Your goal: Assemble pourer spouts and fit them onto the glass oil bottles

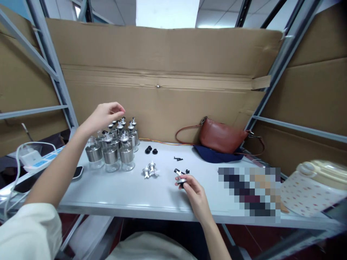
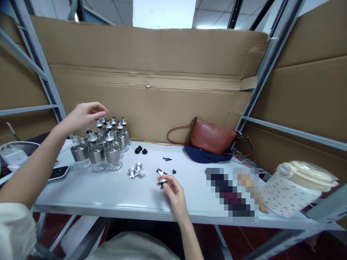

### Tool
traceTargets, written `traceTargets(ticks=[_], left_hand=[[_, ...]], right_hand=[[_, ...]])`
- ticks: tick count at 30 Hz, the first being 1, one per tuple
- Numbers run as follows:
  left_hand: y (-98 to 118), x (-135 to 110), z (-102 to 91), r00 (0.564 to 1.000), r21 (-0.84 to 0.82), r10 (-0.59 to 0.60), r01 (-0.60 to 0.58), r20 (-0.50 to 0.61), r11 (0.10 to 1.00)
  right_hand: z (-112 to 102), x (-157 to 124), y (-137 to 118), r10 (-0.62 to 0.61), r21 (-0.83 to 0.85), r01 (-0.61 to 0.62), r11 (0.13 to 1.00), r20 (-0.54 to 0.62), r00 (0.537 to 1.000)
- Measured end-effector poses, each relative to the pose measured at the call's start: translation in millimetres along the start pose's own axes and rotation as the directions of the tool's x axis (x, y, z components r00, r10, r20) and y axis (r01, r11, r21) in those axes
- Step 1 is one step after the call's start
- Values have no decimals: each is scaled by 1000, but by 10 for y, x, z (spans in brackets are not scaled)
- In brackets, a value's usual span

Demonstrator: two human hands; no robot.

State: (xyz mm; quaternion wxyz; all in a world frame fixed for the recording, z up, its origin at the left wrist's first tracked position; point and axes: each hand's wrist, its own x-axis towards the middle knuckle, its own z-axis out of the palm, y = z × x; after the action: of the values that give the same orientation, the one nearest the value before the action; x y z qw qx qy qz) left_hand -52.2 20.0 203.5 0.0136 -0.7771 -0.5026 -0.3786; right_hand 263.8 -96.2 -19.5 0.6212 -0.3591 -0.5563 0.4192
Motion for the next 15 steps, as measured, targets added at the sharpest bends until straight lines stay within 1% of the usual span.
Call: traceTargets(ticks=[1, 3, 5, 7, 8, 10, 12, 15], left_hand=[[-89, 111, -11, 993, 64, 4, -11, 120, 998], [-259, 273, 49, 950, 134, -10, -33, 312, 990], [-385, 344, 174, 895, 174, -20, -65, 445, 983], [-439, 337, 297, 849, 184, -12, -100, 528, 978], [-438, 317, 342, 833, 184, -6, -115, 553, 976], [-399, 270, 373, 823, 191, 3, -136, 569, 972], [-356, 240, 317, 839, 230, -13, -134, 544, 964], [-398, 207, 103, 886, 325, -95, -66, 454, 944]], right_hand=[[0, 0, -4, -3, -8, 3, 1000, 2, 1000], [1, -1, -12, -5, -18, 6, 1000, 3, 1000], [4, -3, -17, -4, -29, 4, 1000, 5, 1000], [6, -4, -18, -2, -32, 2, 999, 11, 1000], [7, -3, -18, -1, -32, 1, 999, 13, 1000], [9, 0, -20, 2, -30, -2, 1000, 22, 1000], [10, 3, -25, 10, -32, -9, 999, 28, 1000], [13, 6, -40, 21, -37, -20, 999, 20, 1000]])
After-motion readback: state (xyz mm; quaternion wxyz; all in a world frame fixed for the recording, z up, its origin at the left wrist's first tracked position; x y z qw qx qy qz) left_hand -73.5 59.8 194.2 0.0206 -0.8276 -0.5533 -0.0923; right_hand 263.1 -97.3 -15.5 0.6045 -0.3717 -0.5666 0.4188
